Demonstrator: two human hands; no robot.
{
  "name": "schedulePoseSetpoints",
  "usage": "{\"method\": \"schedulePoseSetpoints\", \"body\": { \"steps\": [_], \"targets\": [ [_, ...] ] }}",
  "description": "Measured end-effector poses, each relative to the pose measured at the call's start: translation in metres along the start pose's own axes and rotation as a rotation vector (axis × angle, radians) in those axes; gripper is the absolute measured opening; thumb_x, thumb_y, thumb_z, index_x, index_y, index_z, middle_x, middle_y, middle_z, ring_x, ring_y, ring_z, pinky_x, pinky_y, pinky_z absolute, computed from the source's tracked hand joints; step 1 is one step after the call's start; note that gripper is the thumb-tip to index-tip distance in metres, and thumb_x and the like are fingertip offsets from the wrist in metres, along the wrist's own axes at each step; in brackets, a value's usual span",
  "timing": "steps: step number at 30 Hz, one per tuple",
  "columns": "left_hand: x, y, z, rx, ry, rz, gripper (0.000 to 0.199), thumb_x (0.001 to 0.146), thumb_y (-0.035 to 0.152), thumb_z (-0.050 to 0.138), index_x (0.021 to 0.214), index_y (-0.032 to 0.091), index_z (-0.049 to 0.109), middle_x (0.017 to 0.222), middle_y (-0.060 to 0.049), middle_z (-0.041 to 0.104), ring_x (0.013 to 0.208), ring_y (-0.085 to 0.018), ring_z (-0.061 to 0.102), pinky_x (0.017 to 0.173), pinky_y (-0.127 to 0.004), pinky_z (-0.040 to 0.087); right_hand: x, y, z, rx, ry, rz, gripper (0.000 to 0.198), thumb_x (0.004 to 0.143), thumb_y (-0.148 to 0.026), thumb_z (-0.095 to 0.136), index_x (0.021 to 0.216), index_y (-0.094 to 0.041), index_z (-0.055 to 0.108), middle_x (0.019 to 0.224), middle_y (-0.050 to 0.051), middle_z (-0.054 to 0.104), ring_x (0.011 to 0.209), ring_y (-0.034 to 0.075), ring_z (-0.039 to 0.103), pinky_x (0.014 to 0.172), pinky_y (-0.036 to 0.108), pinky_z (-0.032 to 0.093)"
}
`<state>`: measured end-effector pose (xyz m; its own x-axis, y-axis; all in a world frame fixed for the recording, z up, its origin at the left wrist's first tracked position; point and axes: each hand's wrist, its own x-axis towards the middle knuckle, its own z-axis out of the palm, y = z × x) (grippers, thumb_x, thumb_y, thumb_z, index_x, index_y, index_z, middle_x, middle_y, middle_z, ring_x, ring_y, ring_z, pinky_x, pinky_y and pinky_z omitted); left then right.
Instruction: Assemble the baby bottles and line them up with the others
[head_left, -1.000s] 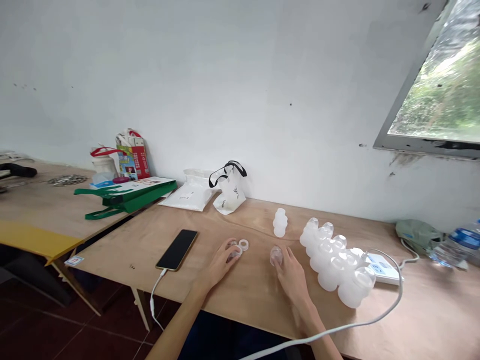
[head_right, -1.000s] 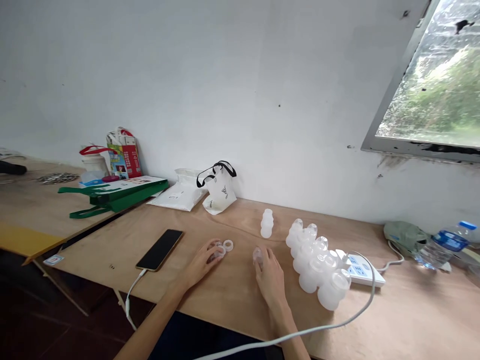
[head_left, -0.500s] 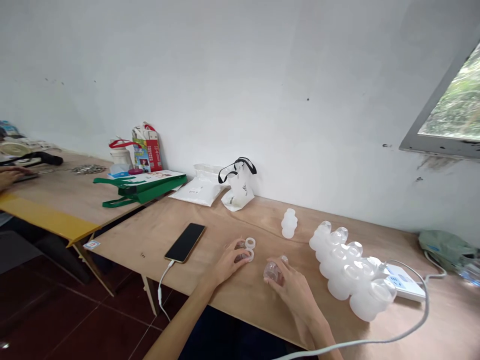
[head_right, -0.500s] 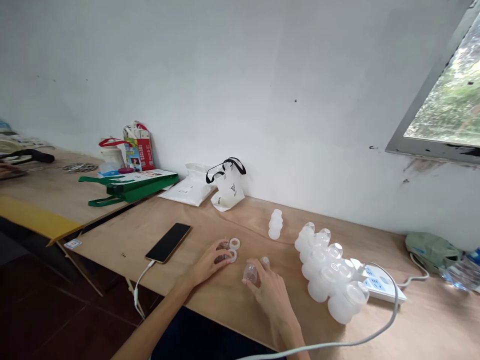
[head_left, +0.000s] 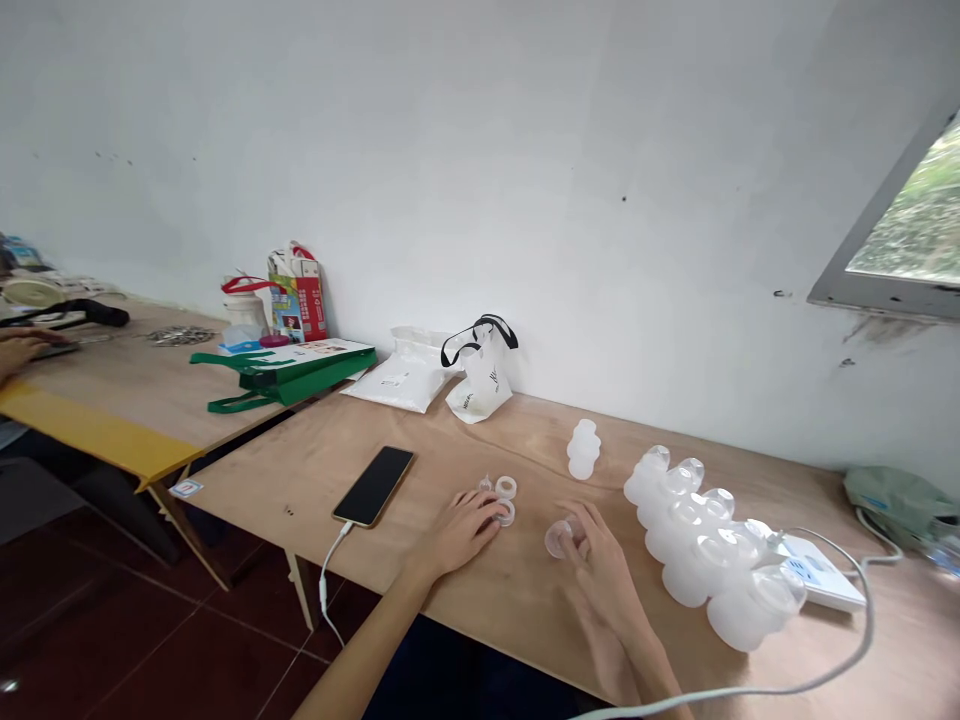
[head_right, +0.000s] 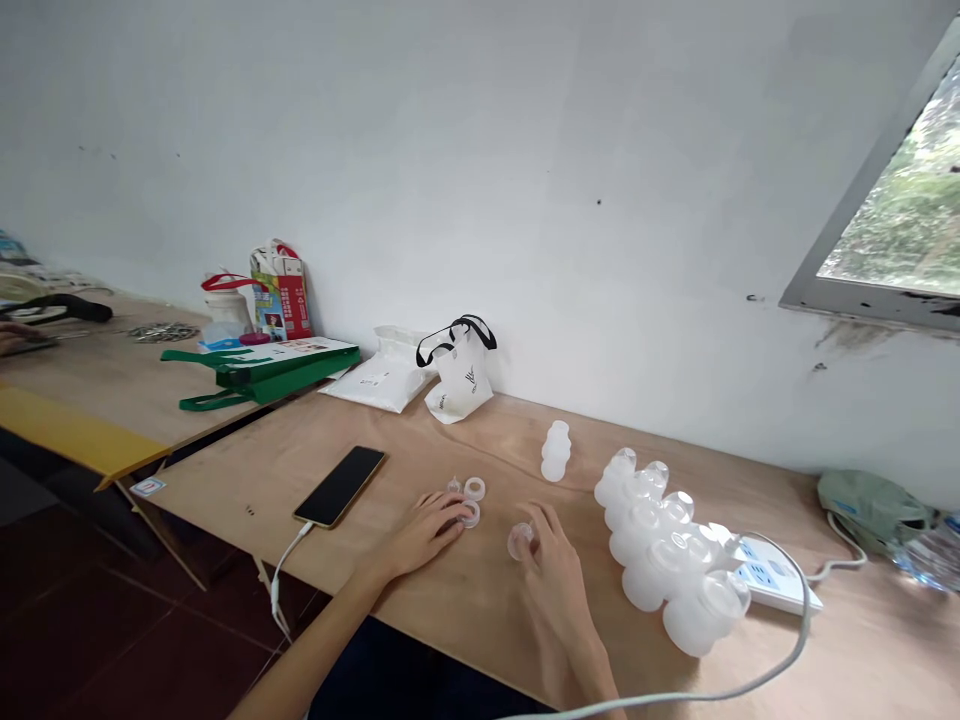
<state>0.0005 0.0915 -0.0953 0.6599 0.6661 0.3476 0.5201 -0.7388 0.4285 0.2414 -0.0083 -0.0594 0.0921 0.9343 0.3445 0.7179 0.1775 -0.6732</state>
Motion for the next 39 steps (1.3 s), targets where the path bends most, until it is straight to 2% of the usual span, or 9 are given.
{"method": "schedulePoseSetpoints", "body": {
  "steps": [2, 6, 9, 13, 18, 24, 28, 34, 39],
  "targets": [
    [-0.001, 0.001, 0.0, 0.01, -0.007, 0.01, 0.03, 0.103, 0.018, 0.05, 0.125, 0.031, 0.064, 0.139, -0.002, 0.06, 0.129, -0.026, 0.054, 0.111, -0.042, 0.04, 0.015, -0.001, -0.006, -0.046, 0.048, -0.01, 0.035, 0.101, -0.043, 0.039, 0.126, -0.027, 0.06, 0.125, 0.007, 0.062, 0.072, 0.018, 0.063, 0.07, 0.033, 0.055],
    [0.0, 0.002, -0.003, 0.012, -0.03, 0.006, 0.038, 0.097, 0.01, 0.05, 0.126, 0.032, 0.063, 0.141, -0.001, 0.059, 0.13, -0.026, 0.053, 0.11, -0.044, 0.04, 0.068, 0.007, -0.024, -0.245, 0.159, 0.043, 0.04, 0.097, -0.027, 0.039, 0.134, -0.027, 0.054, 0.135, 0.008, 0.054, 0.082, 0.018, 0.064, 0.071, 0.032, 0.051],
    [0.001, 0.003, -0.005, 0.016, -0.044, -0.004, 0.04, 0.096, 0.008, 0.051, 0.126, 0.031, 0.063, 0.143, -0.002, 0.058, 0.131, -0.027, 0.053, 0.111, -0.045, 0.04, 0.111, 0.016, -0.037, -0.344, 0.177, 0.109, 0.041, 0.092, -0.012, 0.037, 0.129, -0.02, 0.055, 0.138, 0.011, 0.053, 0.082, 0.019, 0.063, 0.07, 0.033, 0.046],
    [0.002, 0.005, -0.006, 0.026, -0.048, -0.009, 0.037, 0.097, 0.01, 0.051, 0.126, 0.03, 0.063, 0.142, -0.003, 0.059, 0.129, -0.027, 0.054, 0.109, -0.045, 0.041, 0.154, 0.027, -0.049, -0.445, 0.117, 0.194, 0.038, 0.093, -0.003, 0.041, 0.122, -0.016, 0.061, 0.135, 0.011, 0.056, 0.088, 0.018, 0.064, 0.077, 0.033, 0.048],
    [0.001, 0.005, -0.005, 0.023, -0.031, 0.002, 0.037, 0.098, 0.009, 0.05, 0.126, 0.03, 0.062, 0.141, -0.002, 0.06, 0.127, -0.026, 0.055, 0.107, -0.044, 0.042, 0.18, 0.038, -0.054, -0.515, -0.037, 0.299, 0.028, 0.1, -0.016, 0.06, 0.129, -0.017, 0.061, 0.134, 0.009, 0.058, 0.103, 0.021, 0.064, 0.089, 0.039, 0.054],
    [0.002, 0.006, -0.005, 0.029, -0.033, 0.003, 0.035, 0.099, 0.01, 0.051, 0.124, 0.029, 0.063, 0.14, -0.003, 0.06, 0.127, -0.026, 0.055, 0.107, -0.043, 0.042, 0.194, 0.038, -0.052, -0.566, -0.269, 0.433, 0.026, 0.101, -0.03, 0.066, 0.121, -0.015, 0.064, 0.108, 0.005, 0.068, 0.086, 0.017, 0.068, 0.081, 0.036, 0.059],
    [0.001, 0.006, -0.005, 0.04, -0.021, 0.001, 0.037, 0.098, 0.007, 0.051, 0.126, 0.029, 0.063, 0.141, -0.002, 0.059, 0.127, -0.024, 0.055, 0.109, -0.041, 0.04, 0.19, 0.029, -0.047, -0.634, -0.338, 0.428, 0.028, 0.1, -0.032, 0.068, 0.122, -0.015, 0.064, 0.114, 0.007, 0.068, 0.095, 0.02, 0.068, 0.087, 0.04, 0.058],
    [0.0, 0.005, -0.004, 0.043, -0.024, -0.011, 0.034, 0.099, 0.009, 0.052, 0.125, 0.029, 0.063, 0.141, -0.002, 0.059, 0.127, -0.024, 0.055, 0.108, -0.042, 0.041, 0.173, 0.001, -0.047, -0.693, -0.329, 0.273, 0.026, 0.1, -0.031, 0.065, 0.121, -0.016, 0.066, 0.129, 0.011, 0.063, 0.117, 0.026, 0.061, 0.1, 0.046, 0.051],
    [0.0, 0.006, -0.005, 0.028, -0.021, -0.005, 0.033, 0.1, 0.01, 0.052, 0.124, 0.029, 0.064, 0.142, -0.002, 0.059, 0.128, -0.025, 0.054, 0.109, -0.043, 0.04, 0.147, -0.017, -0.043, -0.619, -0.396, 0.068, 0.028, 0.088, -0.022, 0.068, 0.117, -0.02, 0.07, 0.129, 0.009, 0.063, 0.12, 0.026, 0.059, 0.097, 0.037, 0.046]
  ]
}}
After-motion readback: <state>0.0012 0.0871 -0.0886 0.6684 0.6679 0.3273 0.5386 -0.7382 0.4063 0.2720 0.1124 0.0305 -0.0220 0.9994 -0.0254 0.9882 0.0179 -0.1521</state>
